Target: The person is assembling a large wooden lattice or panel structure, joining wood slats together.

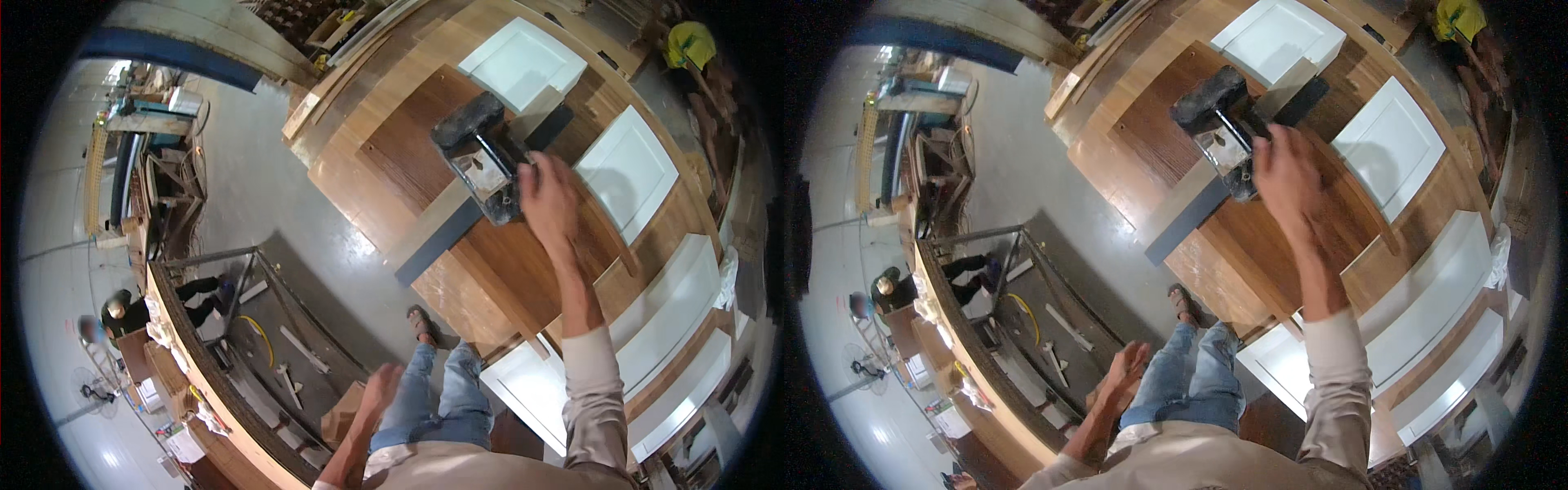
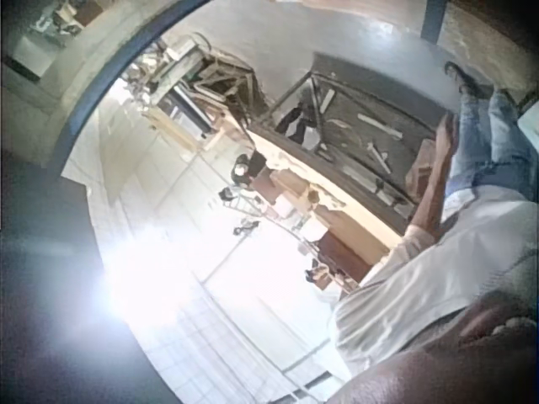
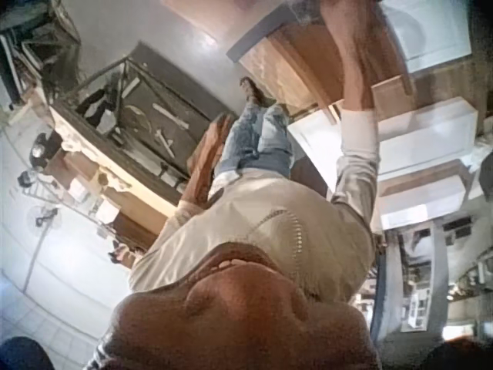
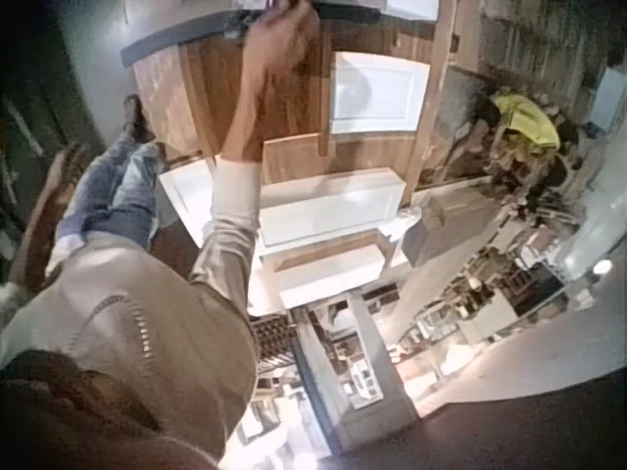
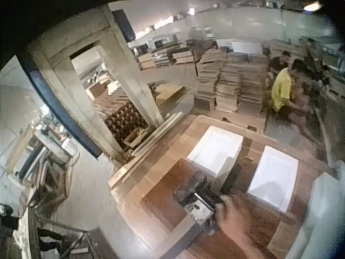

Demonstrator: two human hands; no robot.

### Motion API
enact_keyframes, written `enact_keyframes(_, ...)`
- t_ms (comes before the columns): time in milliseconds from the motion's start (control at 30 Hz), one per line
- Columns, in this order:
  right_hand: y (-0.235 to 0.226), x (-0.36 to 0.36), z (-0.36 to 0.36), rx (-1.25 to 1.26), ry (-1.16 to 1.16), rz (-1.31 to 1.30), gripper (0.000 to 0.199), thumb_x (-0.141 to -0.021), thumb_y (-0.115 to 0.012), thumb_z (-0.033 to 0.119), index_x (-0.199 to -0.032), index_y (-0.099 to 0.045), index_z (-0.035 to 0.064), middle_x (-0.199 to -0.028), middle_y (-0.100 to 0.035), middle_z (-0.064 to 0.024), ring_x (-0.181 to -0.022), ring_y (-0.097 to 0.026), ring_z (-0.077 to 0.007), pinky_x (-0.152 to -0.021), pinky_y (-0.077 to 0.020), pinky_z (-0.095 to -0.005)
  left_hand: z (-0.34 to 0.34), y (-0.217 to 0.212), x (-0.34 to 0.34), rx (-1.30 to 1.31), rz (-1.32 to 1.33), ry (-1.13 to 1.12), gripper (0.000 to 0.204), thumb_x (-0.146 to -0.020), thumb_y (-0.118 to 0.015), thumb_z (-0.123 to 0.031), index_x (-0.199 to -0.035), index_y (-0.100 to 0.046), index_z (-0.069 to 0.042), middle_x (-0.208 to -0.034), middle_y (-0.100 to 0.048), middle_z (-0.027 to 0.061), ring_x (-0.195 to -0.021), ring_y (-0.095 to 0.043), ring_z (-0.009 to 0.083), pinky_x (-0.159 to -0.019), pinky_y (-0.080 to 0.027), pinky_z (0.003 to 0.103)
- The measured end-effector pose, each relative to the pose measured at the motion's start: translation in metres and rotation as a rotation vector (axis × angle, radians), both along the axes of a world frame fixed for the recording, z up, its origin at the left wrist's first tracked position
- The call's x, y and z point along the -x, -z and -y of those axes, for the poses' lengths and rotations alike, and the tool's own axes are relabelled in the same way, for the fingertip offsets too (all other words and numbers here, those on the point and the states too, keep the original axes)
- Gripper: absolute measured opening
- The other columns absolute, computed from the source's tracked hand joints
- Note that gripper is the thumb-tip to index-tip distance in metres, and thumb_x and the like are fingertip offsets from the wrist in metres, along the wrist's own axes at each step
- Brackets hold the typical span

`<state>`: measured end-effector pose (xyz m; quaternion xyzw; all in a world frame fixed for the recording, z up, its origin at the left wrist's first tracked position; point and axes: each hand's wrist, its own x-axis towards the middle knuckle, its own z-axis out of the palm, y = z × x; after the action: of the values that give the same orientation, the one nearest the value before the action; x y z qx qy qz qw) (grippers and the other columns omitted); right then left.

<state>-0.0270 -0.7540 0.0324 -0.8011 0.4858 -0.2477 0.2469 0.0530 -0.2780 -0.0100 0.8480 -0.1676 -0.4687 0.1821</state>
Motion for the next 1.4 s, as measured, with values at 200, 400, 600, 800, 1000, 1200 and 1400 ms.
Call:
enact_keyframes(200,0.019,-0.082,0.046,-0.212,-0.116,-0.502,0.033,-0.082,-0.059,0.023,-0.101,-0.061,-0.0046,-0.107,-0.059,-0.0258,-0.098,-0.058,-0.0407,-0.086,-0.0478,-0.0441,0.038,-0.019,0.027,0.129,-0.123,-0.061,0.031,-0.094,-0.047,-0.03,-0.109,-0.058,-0.005,-0.096,-0.062,0.0221,-0.093,-0.061,0.0367,-0.079,-0.047,0.039)
enact_keyframes(400,0.051,-0.085,0.077,-0.92,-0.182,-0.155,0.028,-0.078,-0.069,0.023,-0.071,-0.056,-0.0005,-0.062,-0.057,-0.0083,-0.051,-0.055,-0.0148,-0.044,-0.0437,-0.0307,-0.088,0.006,0.037,0.038,-0.119,-0.278,0.037,-0.094,-0.049,-0.035,-0.108,-0.058,-0.002,-0.091,-0.065,0.0158,-0.086,-0.062,0.0235,-0.079,-0.046,0.033)
enact_keyframes(600,0.068,-0.077,0.08,-0.865,-0.242,-0.09,0.024,-0.078,-0.067,0.02,-0.065,-0.052,0.0053,-0.055,-0.048,-0.0022,-0.044,-0.046,-0.0132,-0.039,-0.0355,-0.0282,-0.103,-0.02,0.025,0.064,-0.047,-0.449,0.033,-0.096,-0.048,-0.029,-0.102,-0.058,0.002,-0.087,-0.064,0.0087,-0.081,-0.057,0.0147,-0.077,-0.045,0.028)
enact_keyframes(800,0.057,-0.042,0.035,-0.972,-0.132,-0.087,0.024,-0.078,-0.063,0.024,-0.071,-0.055,0.0021,-0.057,-0.049,-0.0061,-0.045,-0.048,-0.0159,-0.039,-0.035,-0.0332,-0.119,-0.026,0.005,0.09,0.06,-0.249,0.036,-0.093,-0.051,-0.035,-0.095,-0.058,0.0,-0.08,-0.06,0.0072,-0.077,-0.055,0.0158,-0.07,-0.045,0.03)
enact_keyframes(1000,0.059,0.021,-0.05,-0.97,0.144,0.016,0.03,-0.074,-0.069,0.024,-0.077,-0.052,-0.0001,-0.062,-0.051,-0.0051,-0.049,-0.047,-0.0149,-0.042,-0.0368,-0.0306,-0.032,-0.023,-0.077,0.225,0.364,0.236,0.03,-0.086,-0.06,-0.027,-0.101,-0.057,-0.001,-0.09,-0.06,0.0187,-0.083,-0.057,0.037,-0.071,-0.046,0.04)
enact_keyframes(1200,0.04,0.104,-0.145,-1.085,0.331,-0.031,0.029,-0.075,-0.069,0.027,-0.076,-0.057,0.0009,-0.06,-0.05,-0.0044,-0.052,-0.048,-0.014,-0.043,-0.0372,-0.0309,0.107,0.032,-0.055,0.274,0.334,0.407,0.046,-0.082,-0.063,-0.031,-0.114,-0.051,-0.001,-0.111,-0.056,0.019,-0.103,-0.052,0.0371,-0.087,-0.042,0.044)
enact_keyframes(1400,-0.016,0.154,-0.223,-1.127,0.509,0.018,0.034,-0.071,-0.069,0.011,-0.101,-0.056,0.0009,-0.088,-0.059,-0.0086,-0.074,-0.056,-0.0143,-0.059,-0.0476,-0.0287,0.158,0.101,0.052,0.198,0.321,0.629,0.082,-0.081,-0.058,-0.047,-0.14,-0.024,-0.001,-0.132,-0.039,0.0192,-0.116,-0.042,0.0371,-0.098,-0.034,0.045)
